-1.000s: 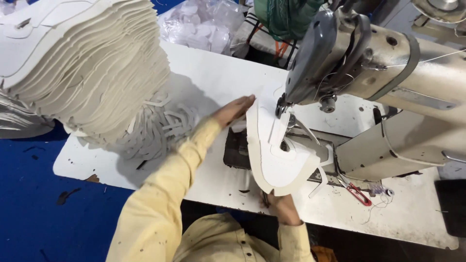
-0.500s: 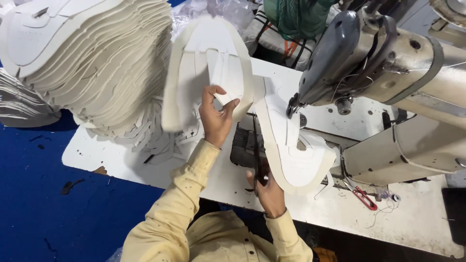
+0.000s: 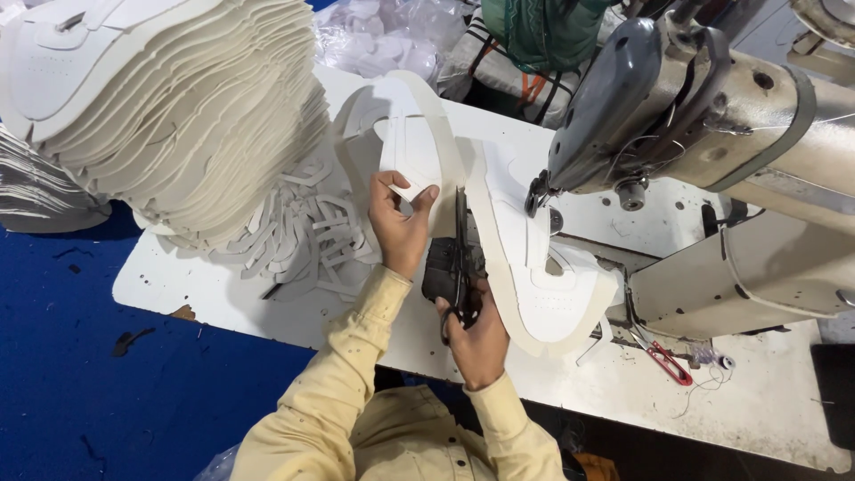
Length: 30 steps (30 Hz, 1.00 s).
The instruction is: The person repeatedly picks up white shoe upper pieces and smaller white fabric strips from a stack, aligns them, and sews them together using a sewing machine. After sewing, the person uses scissors to trim excess material and places the finished pieces back onto the stack. The process is repeated continuously throughout the video.
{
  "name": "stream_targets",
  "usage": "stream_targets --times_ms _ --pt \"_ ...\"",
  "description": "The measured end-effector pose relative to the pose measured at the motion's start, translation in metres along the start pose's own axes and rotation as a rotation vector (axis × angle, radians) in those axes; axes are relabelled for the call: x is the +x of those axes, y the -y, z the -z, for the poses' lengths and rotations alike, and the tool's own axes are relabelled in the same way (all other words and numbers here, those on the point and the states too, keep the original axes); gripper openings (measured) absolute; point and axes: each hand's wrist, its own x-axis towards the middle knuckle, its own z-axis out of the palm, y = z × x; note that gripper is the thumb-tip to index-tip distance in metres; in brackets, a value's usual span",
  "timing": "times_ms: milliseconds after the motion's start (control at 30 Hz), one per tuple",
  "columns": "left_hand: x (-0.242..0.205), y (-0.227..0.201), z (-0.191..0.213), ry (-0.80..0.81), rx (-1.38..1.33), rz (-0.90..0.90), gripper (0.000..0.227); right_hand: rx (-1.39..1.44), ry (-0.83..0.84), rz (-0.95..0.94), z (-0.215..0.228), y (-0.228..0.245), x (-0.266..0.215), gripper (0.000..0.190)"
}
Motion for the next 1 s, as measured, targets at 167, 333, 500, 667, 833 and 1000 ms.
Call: stream_targets --times_ms 167,333,500,667,833,1000 --pt "-0.002 -0.006 -0.004 -0.010 -0.193 0.086 0.037 -0.105 -0.117 0.193 -0.024 -0.046 0.010 0.055" --pt "-0.004 0.000 0.000 -0.005 -0.163 0.143 0.036 -0.108 -0.149 0.320 -0.034 -0.053 0.015 0.059" --pt "0.008 -0.003 0.009 0.021 -0.141 0.114 0.036 -0.011 -0.104 0.300 -0.027 -0.049 0.010 0.056" --pt "0.077 -0.025 0.015 0.226 -0.137 -0.073 0.038 -0.140 0.100 0.067 0.003 -0.053 -0.006 0.053" --pt "0.144 -0.030 -0.002 0.439 0.465 -0.317 0.053 -0.308 0.010 0.233 0.029 -0.095 -0.013 0.055" --pt "0.076 -0.038 -0.025 0.429 0.702 -0.474 0.066 -0.247 -0.260 0.454 0.063 -0.212 0.024 0.034"
